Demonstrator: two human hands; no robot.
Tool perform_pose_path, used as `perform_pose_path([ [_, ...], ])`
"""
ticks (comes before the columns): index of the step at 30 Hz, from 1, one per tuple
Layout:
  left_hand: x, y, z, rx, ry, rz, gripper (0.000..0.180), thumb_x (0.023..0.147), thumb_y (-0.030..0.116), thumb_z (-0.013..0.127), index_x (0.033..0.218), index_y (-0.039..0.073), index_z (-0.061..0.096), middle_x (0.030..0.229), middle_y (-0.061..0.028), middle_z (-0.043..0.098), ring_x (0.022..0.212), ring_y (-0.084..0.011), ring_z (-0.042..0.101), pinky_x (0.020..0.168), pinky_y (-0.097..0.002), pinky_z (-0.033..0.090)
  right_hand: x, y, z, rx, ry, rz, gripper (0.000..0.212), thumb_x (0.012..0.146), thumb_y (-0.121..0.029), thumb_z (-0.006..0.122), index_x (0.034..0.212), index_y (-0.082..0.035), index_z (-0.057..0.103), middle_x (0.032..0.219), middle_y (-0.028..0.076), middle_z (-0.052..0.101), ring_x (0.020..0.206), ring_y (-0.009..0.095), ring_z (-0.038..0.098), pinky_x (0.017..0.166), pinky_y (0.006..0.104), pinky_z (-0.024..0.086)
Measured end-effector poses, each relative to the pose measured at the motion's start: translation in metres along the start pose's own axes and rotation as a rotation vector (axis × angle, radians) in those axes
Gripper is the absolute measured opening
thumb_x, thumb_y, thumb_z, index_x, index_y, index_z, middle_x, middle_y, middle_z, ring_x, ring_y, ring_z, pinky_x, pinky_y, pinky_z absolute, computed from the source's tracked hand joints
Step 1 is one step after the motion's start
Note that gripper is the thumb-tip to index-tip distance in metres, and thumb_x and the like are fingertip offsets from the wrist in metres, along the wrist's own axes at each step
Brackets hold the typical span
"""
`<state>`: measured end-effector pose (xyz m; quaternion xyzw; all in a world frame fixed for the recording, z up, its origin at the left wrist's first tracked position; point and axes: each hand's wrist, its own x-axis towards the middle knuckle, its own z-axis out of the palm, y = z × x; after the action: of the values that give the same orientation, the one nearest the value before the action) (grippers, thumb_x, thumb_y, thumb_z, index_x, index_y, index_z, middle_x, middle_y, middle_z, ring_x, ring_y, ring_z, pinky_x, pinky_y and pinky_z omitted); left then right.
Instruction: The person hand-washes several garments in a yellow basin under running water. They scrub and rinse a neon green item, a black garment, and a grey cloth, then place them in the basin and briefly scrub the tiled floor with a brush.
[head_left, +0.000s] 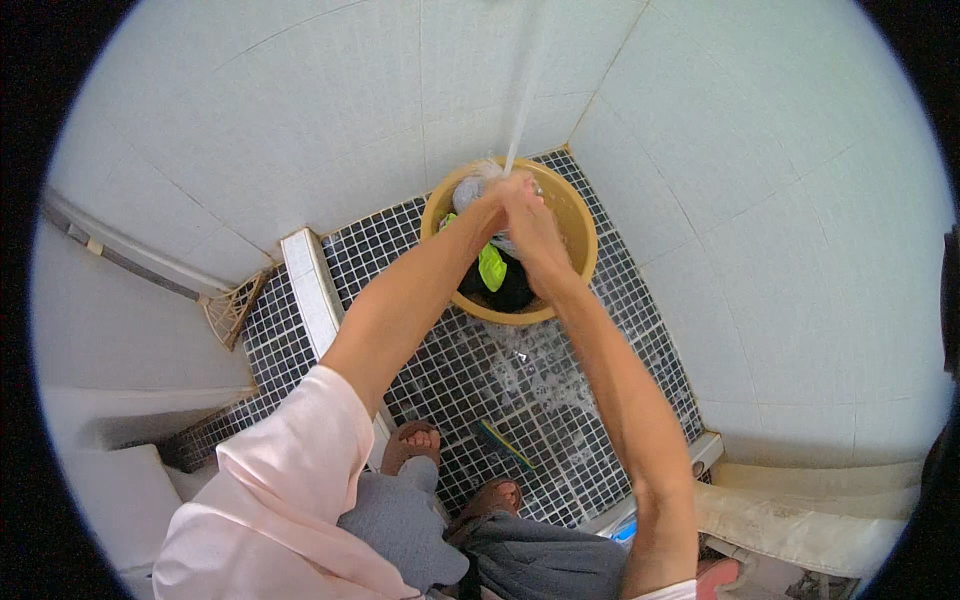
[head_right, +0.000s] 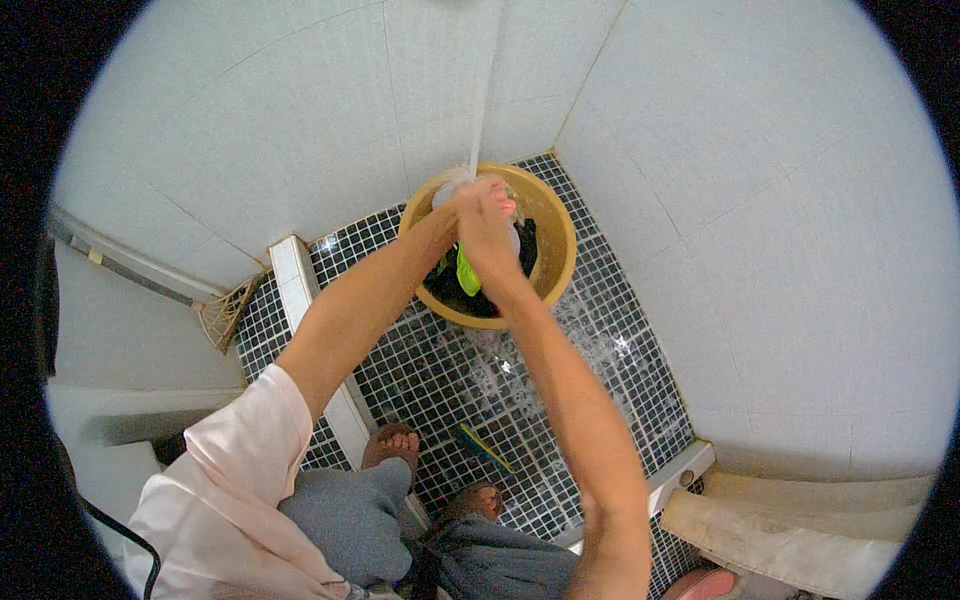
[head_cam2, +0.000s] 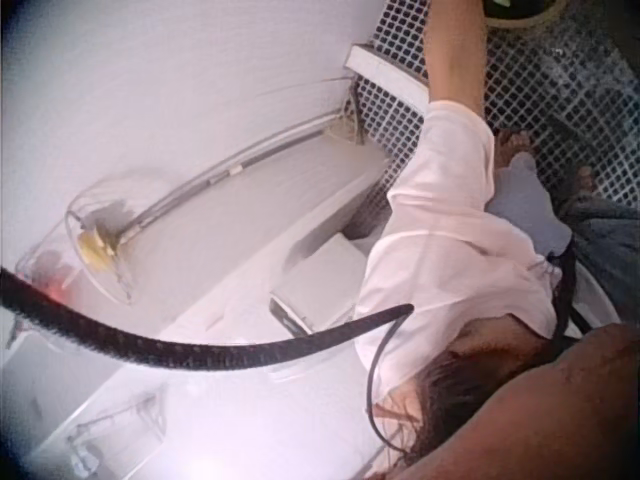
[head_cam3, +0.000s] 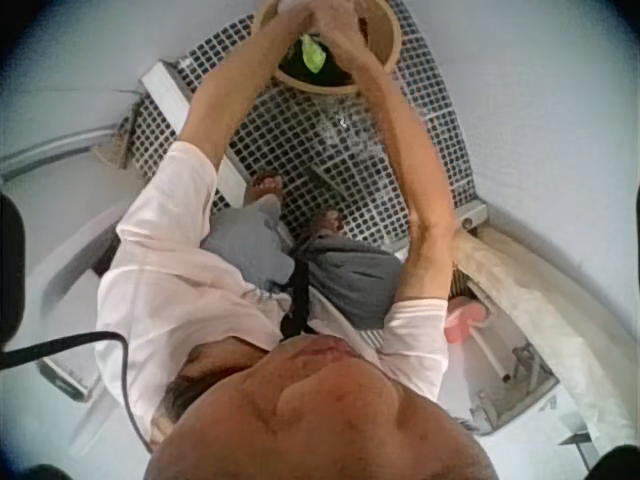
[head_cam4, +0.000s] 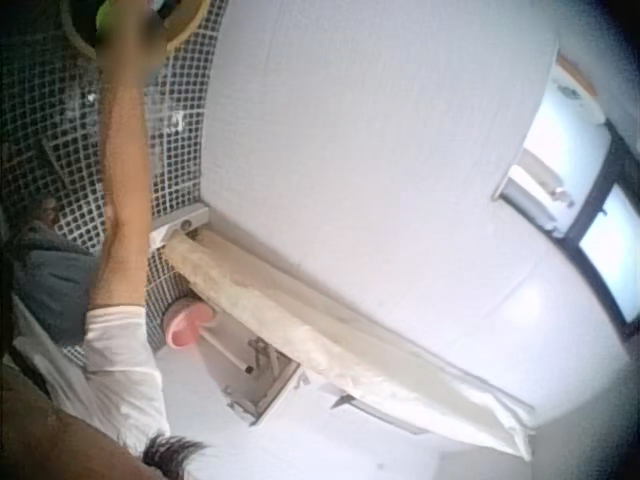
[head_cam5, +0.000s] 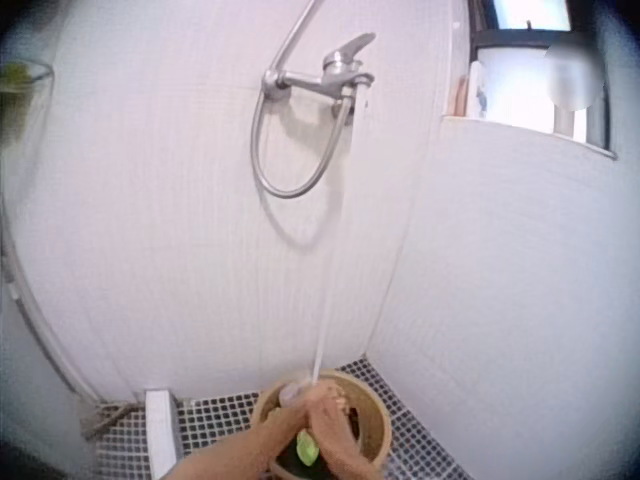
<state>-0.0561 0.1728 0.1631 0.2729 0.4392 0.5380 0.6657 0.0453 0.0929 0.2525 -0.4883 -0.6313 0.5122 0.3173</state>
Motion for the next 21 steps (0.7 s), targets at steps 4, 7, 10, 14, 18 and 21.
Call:
perform_pose_path([
  [4, -0.034, -0.017, -0.022, -0.033, -0.008, -0.002, 0.049, 0.107, 0.046, 0.043, 0.132, 0.007, 0.055, 0.115, -0.0104, 0.06, 0.102, -0.0245, 0.064, 0.084, -0.0375, 0.054, 0.058, 0.01, 0.061, -0.095, 0.23, 0.2, 0.061, 0.101, -0.048, 0.049, 0.136, 0.002, 0.049, 0.133, 0.019, 0.052, 0.119, 0.032, 0.049, 0.105, 0.0471, 0.039],
  [7, -0.052, -0.024, -0.032, -0.084, 0.006, -0.101, 0.049, 0.108, 0.047, 0.043, 0.137, 0.009, 0.054, 0.123, -0.0112, 0.061, 0.111, -0.0291, 0.064, 0.094, -0.0403, 0.055, 0.083, 0.048, 0.069, 0.27, 0.107, 0.361, 0.062, 0.103, -0.046, 0.047, 0.14, 0.004, 0.05, 0.135, 0.026, 0.055, 0.121, 0.037, 0.053, 0.106, 0.0484, 0.04],
  [10, -0.064, -0.018, -0.039, -0.164, 0.022, -0.132, 0.052, 0.107, 0.052, 0.043, 0.137, 0.011, 0.053, 0.12, -0.0085, 0.061, 0.109, -0.0273, 0.062, 0.093, -0.0402, 0.053, 0.09, 0.075, 0.082, 0.456, 0.151, 0.384, 0.076, 0.101, -0.056, 0.049, 0.148, 0.001, 0.041, 0.141, 0.023, 0.051, 0.12, 0.035, 0.053, 0.104, 0.0509, 0.043],
  [14, -0.068, -0.001, -0.041, -0.227, 0.101, -0.179, 0.055, 0.105, 0.06, 0.043, 0.136, 0.015, 0.053, 0.114, -0.0037, 0.062, 0.103, -0.0227, 0.059, 0.089, -0.039, 0.051, 0.09, 0.073, 0.084, 0.568, 0.055, 0.52, 0.079, 0.103, -0.057, 0.042, 0.154, 0.002, 0.034, 0.153, 0.023, 0.043, 0.132, 0.035, 0.047, 0.112, 0.0476, 0.037],
  [18, -0.053, -0.003, -0.039, -0.21, 0.026, -0.294, 0.063, 0.103, 0.062, 0.044, 0.142, 0.013, 0.046, 0.112, -0.0058, 0.063, 0.102, -0.0253, 0.059, 0.09, -0.0409, 0.052, 0.078, 0.059, 0.082, 0.552, 0.033, 0.29, 0.083, 0.102, -0.063, 0.04, 0.157, -0.001, 0.031, 0.155, 0.023, 0.041, 0.136, 0.036, 0.044, 0.113, 0.0501, 0.035],
  [21, -0.044, -0.014, -0.05, -0.097, 0.063, -0.077, 0.067, 0.103, 0.062, 0.044, 0.15, 0.014, 0.042, 0.127, -0.005, 0.06, 0.109, -0.0259, 0.061, 0.091, -0.0414, 0.051, 0.069, 0.053, 0.078, 0.594, 0.094, 0.359, 0.083, 0.101, -0.063, 0.041, 0.157, -0.003, 0.031, 0.156, 0.022, 0.037, 0.138, 0.036, 0.04, 0.114, 0.0501, 0.032],
])
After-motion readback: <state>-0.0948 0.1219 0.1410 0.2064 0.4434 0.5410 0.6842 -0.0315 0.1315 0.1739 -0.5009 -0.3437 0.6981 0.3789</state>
